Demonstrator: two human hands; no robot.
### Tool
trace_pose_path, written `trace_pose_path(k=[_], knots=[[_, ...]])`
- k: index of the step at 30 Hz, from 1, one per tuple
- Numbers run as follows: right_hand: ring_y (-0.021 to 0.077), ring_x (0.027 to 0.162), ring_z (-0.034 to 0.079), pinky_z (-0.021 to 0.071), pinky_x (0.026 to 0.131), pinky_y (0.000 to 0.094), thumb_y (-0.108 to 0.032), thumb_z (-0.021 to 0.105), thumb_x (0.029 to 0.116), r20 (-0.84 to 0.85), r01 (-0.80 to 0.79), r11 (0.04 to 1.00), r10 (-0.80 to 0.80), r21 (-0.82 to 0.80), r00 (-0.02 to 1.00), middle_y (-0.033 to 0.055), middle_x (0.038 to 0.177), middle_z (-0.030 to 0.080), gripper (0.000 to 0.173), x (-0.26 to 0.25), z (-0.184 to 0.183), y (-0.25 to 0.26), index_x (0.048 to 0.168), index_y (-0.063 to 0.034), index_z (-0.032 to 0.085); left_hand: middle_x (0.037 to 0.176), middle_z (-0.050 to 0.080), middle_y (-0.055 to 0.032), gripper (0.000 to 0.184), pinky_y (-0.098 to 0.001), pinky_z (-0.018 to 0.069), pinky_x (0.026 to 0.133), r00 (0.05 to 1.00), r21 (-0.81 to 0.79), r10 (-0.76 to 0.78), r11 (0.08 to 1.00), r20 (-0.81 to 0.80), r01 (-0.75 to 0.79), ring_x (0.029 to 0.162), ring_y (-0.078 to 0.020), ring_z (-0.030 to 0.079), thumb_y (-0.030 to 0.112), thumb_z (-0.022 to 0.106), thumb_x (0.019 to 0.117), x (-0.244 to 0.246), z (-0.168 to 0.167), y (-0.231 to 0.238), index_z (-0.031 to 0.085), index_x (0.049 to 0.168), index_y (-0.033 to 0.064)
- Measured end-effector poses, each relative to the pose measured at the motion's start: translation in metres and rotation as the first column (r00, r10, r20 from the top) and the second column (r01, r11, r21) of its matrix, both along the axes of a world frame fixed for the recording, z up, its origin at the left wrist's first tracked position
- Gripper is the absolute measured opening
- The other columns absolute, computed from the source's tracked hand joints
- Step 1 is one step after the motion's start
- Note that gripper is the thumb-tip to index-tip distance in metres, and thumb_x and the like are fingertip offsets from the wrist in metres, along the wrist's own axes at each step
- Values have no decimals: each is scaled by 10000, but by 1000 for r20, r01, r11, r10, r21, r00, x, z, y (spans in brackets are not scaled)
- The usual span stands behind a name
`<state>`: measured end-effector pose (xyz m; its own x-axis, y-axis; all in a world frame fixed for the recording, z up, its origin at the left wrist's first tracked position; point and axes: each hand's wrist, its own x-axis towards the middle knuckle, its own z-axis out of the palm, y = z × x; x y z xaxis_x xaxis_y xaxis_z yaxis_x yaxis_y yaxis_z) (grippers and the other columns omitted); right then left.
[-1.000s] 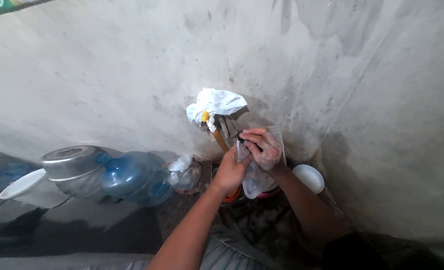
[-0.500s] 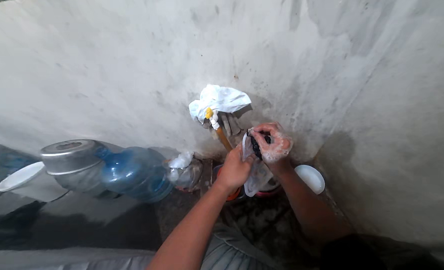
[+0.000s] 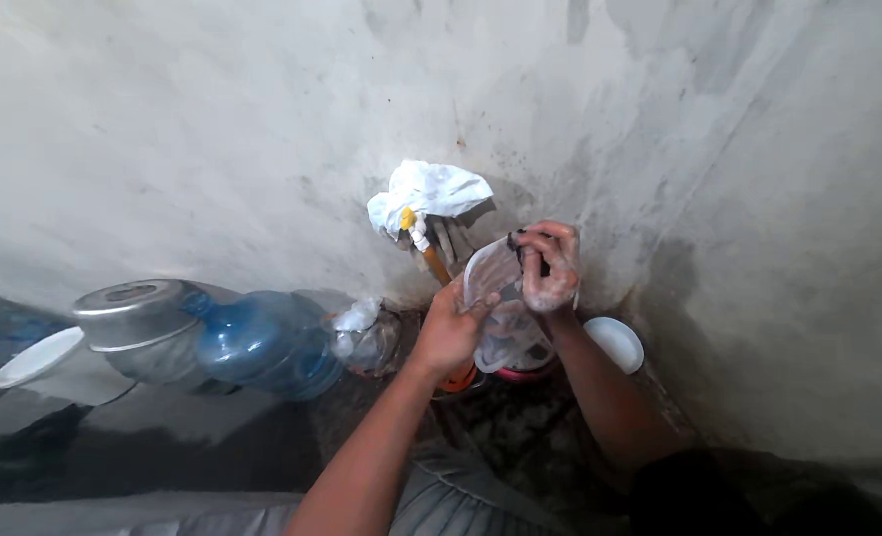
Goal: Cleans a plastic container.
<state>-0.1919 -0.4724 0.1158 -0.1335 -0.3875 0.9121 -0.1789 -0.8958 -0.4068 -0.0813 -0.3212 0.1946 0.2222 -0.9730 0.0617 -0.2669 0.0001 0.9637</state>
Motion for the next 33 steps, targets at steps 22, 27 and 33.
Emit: trace_pose_path(k=[22, 27, 33], knots=[[340, 1544, 297, 154, 1283, 580, -203, 510, 1007, -372, -178, 983, 183, 47, 910, 191, 1613, 405, 571, 29, 7, 74, 1521, 35, 439, 931, 691, 37, 446, -286, 590, 690, 914, -84, 180, 971, -364, -224, 804, -69, 677, 519, 306, 1101, -12, -11, -23, 617, 1207, 218], [334, 1542, 307, 155, 1232, 683, -177, 356, 1057, -305, 123, 992, -107, 33, 946, 105, 1591, 466, 482, 30, 33, 34, 1489, -58, 534, 956, 716, 7, 579, -335, 620, 739, 890, -152, 232, 938, -393, -311, 837, -107, 705, 644, 347, 1038, -16, -2, -19, 651, 1209, 182], [253, 1394, 542, 415, 1193, 455, -12, 400, 1004, 17, 168, 972, -172, 163, 985, 147, 1491, 570, 456, -22, 9, -29, 1425, 27, 570, 826, 717, -71, 600, -420, 640, 642, 704, -119, 447, 793, -553, -597, 712, -208, 730, 607, 334, 1059, -3, -4, -26, 622, 1107, 83]])
